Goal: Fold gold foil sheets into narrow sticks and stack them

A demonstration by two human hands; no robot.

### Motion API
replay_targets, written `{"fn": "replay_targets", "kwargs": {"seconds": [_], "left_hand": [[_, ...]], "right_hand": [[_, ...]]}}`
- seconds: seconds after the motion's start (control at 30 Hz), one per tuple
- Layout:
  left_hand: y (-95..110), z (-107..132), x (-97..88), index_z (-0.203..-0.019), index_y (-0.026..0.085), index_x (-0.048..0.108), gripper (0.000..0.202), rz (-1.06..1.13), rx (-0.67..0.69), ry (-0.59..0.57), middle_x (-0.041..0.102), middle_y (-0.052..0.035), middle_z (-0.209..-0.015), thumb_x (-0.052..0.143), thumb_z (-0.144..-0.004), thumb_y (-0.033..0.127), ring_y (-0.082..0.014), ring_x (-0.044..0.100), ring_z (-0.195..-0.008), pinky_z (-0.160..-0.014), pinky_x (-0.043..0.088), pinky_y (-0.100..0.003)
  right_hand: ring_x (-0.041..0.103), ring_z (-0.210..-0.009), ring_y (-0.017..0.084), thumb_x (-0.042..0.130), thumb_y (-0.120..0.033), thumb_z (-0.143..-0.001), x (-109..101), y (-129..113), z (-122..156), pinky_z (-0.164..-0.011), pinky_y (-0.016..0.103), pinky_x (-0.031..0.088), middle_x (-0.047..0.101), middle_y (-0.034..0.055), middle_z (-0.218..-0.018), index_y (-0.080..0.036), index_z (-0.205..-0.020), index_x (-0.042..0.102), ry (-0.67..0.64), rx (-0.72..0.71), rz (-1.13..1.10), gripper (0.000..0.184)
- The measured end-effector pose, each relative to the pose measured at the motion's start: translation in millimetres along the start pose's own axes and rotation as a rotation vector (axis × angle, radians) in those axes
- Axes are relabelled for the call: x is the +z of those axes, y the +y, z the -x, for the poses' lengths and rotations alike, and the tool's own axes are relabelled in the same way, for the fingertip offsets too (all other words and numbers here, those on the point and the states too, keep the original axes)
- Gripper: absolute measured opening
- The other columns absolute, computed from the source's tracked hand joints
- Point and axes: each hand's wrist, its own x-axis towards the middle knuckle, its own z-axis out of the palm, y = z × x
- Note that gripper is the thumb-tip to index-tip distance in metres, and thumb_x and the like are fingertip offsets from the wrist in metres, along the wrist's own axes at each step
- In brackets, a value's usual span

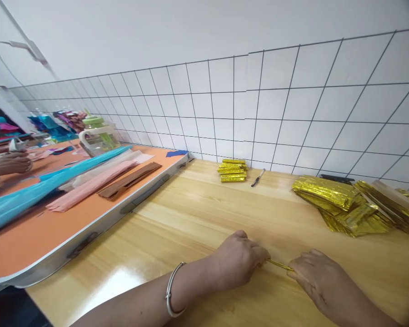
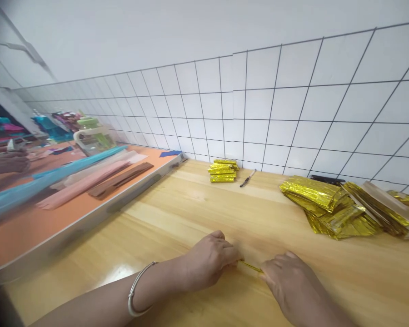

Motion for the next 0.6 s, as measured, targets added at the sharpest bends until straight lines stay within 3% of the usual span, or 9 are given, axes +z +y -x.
{"fn": "replay_targets", "kwargs": {"seconds": [0.17, 0.37, 0.5, 0.6], "left_hand": [[-2, 3, 2.9, -0.079, 0.019, 0.050, 0.009, -0.029, -0.044, 0.044, 0.064, 0.0024, -0.068, 0.049, -0.076, 0.011, -0.0111, 0.054, -0.056, -0.067, 0.034, -0.025], [-4, 5, 3.7, -0.079, 0.021, 0.048, 0.012, -0.071, -0.013, 0.037, 0.061, 0.0045, -0.064, 0.048, -0.075, 0.010, -0.0108, 0.051, -0.052, -0.064, 0.034, -0.026], [-8, 3, 1.1, -0.085, 0.020, 0.048, 0.015, -0.095, 0.056, -0.017, 0.061, 0.0015, -0.073, 0.048, -0.075, 0.009, -0.0114, 0.053, -0.059, -0.068, 0.036, -0.025], [-9, 3, -0.9, -0.087, 0.020, 0.047, 0.016, -0.067, 0.065, -0.049, 0.062, -0.0003, -0.081, 0.049, -0.076, 0.009, -0.0125, 0.055, -0.067, -0.070, 0.038, -0.023]], "right_hand": [[0.053, -0.057, 0.016, 0.034, -0.020, -0.092, 2, 1, 1, -0.057, 0.030, 0.037, 0.057, 0.0011, -0.061, -0.021, -0.066, 0.050, -0.005, 0.015, 0.011, 0.030], [0.061, -0.069, 0.016, 0.037, -0.016, -0.089, 0, 6, 6, -0.060, 0.028, 0.046, 0.066, 0.0018, -0.077, -0.024, -0.089, 0.060, -0.091, 0.075, -0.156, 0.025], [0.066, -0.081, 0.017, 0.037, -0.009, -0.085, 1, 16, 11, -0.067, 0.027, 0.050, 0.070, 0.0038, -0.096, -0.026, -0.106, 0.059, -0.123, 0.059, -0.234, 0.035], [0.067, -0.073, 0.018, 0.038, -0.010, -0.084, 1, 21, 13, -0.063, 0.026, 0.050, 0.071, 0.0032, -0.091, -0.027, -0.104, 0.061, -0.109, 0.054, -0.220, 0.034]]}}
